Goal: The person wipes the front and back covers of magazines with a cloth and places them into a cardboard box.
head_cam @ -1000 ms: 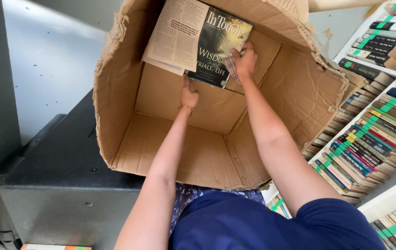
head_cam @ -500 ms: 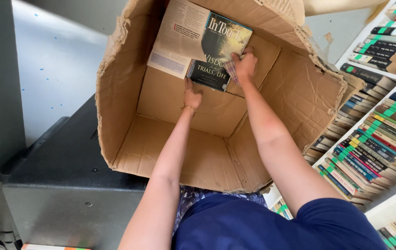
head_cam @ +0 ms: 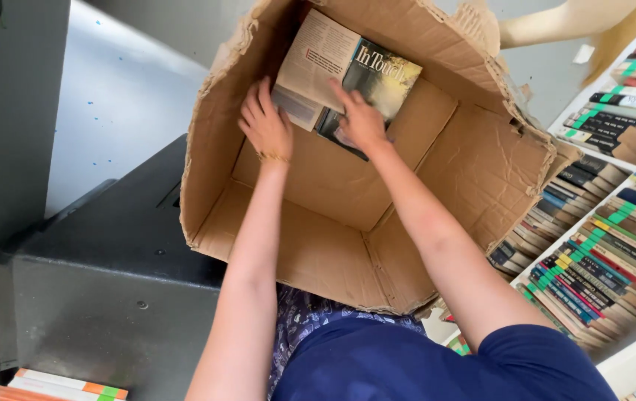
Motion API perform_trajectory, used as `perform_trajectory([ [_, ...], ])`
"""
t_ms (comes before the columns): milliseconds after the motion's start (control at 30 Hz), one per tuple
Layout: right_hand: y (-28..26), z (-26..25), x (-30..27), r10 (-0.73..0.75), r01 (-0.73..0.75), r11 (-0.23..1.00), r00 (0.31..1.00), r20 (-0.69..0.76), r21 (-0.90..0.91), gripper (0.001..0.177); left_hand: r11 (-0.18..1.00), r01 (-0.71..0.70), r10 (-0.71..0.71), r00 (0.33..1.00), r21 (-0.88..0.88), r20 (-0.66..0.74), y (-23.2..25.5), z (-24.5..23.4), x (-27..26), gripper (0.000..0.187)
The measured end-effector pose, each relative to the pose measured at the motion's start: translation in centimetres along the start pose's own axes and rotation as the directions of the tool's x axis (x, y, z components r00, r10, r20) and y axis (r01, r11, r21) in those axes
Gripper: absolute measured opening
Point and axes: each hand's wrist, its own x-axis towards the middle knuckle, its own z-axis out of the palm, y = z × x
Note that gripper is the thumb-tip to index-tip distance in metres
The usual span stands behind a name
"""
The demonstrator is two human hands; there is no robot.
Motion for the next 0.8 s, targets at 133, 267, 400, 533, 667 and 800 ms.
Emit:
perform_trajectory([
  [133,-1.2,2.1,1.5,0.003,0.02,0.995,0.973,0.229,-0.096,0.094,0.982,-0.139,0.137,0.99,0.128,0.024,-5.1,4.6,2.8,0.041],
  [267,-1.4,3.8,2.7,0.105,-0.002,0.969,0.908,0.406,-0.245,0.086,0.984,-0.175,0.17,0.978,0.035,0.125,-4.3,3.6,3.1,0.035],
  [400,-0.1,5.9,3.0,0.188,-0.094,0.972,0.859,0.476,-0.214,0.084,0.896,-0.429,0.432,0.902,0.116,-0.002,-0.8,3.0,1.6,0.031],
  [533,2.2,9.1,4.0,0.145,-0.093,0.986,0.892,0.429,-0.139,0.068,0.862,-0.502,0.502,0.865,0.066,0.026,0.4,5.6,-0.8,0.025],
  [667,3.4,11.2,5.0,0.127,-0.124,0.992,0.945,0.301,-0.029,0.047,0.887,-0.383,0.461,0.771,-0.259,0.44,1.0,5.7,-1.6,0.052],
  [800,0.9,6.1,3.7,0.11,-0.157,0.945,0.978,0.175,0.287,0.055,0.921,-0.107,0.328,0.733,-0.376,0.596,0.3,5.9,-0.7,0.078],
])
